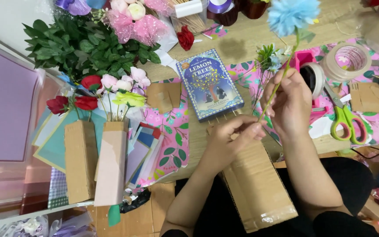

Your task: The person arranges artificial flowers into a cardboard box containing a book. They trim the stems of the flowers using scissors and place them into the box to create a decorative arrangement.

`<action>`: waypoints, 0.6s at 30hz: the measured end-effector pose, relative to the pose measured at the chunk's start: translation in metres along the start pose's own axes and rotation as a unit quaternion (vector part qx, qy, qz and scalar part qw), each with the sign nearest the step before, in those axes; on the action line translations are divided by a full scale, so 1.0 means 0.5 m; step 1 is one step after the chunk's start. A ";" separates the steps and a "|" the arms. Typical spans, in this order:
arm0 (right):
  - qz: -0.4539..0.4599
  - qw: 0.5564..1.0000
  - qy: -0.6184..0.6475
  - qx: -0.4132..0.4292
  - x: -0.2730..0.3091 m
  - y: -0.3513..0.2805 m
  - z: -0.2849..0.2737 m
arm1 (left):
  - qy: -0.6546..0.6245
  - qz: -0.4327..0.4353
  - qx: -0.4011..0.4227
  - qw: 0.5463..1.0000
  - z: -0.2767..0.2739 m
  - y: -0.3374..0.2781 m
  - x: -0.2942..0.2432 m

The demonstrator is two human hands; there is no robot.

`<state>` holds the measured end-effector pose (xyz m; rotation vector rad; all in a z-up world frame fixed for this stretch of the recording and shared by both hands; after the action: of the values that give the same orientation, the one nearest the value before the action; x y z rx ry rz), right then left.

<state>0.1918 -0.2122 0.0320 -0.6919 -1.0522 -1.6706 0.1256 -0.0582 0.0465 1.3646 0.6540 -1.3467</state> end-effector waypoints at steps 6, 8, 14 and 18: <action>-0.007 0.985 -0.162 0.062 -0.034 -0.040 -0.040 | 0.096 0.005 -0.043 0.994 -0.012 -0.014 0.038; 0.002 0.983 -0.172 0.061 -0.037 -0.051 -0.020 | 0.149 0.000 -0.052 0.987 -0.019 -0.016 0.040; 0.055 0.986 -0.158 0.000 -0.112 -0.027 -0.082 | 0.269 -0.122 -0.188 0.937 -0.152 -0.076 0.057; 0.099 0.982 -0.161 -0.020 -0.171 -0.024 -0.071 | 0.267 -0.217 -0.168 0.924 -0.193 -0.101 0.119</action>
<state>0.2105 -0.2045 -0.0592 -1.0852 -1.1339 -1.4411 0.1266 0.0279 -0.0432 1.3480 1.5571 -1.1124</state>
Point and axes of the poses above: each hand's wrist, its own y-axis towards the middle knuckle, its own z-axis out of the palm, x = y × z, the point moved 6 cm from there along y, towards the middle knuckle, and after that the axes turned 6 degrees about -y, right-handed, at the moved point
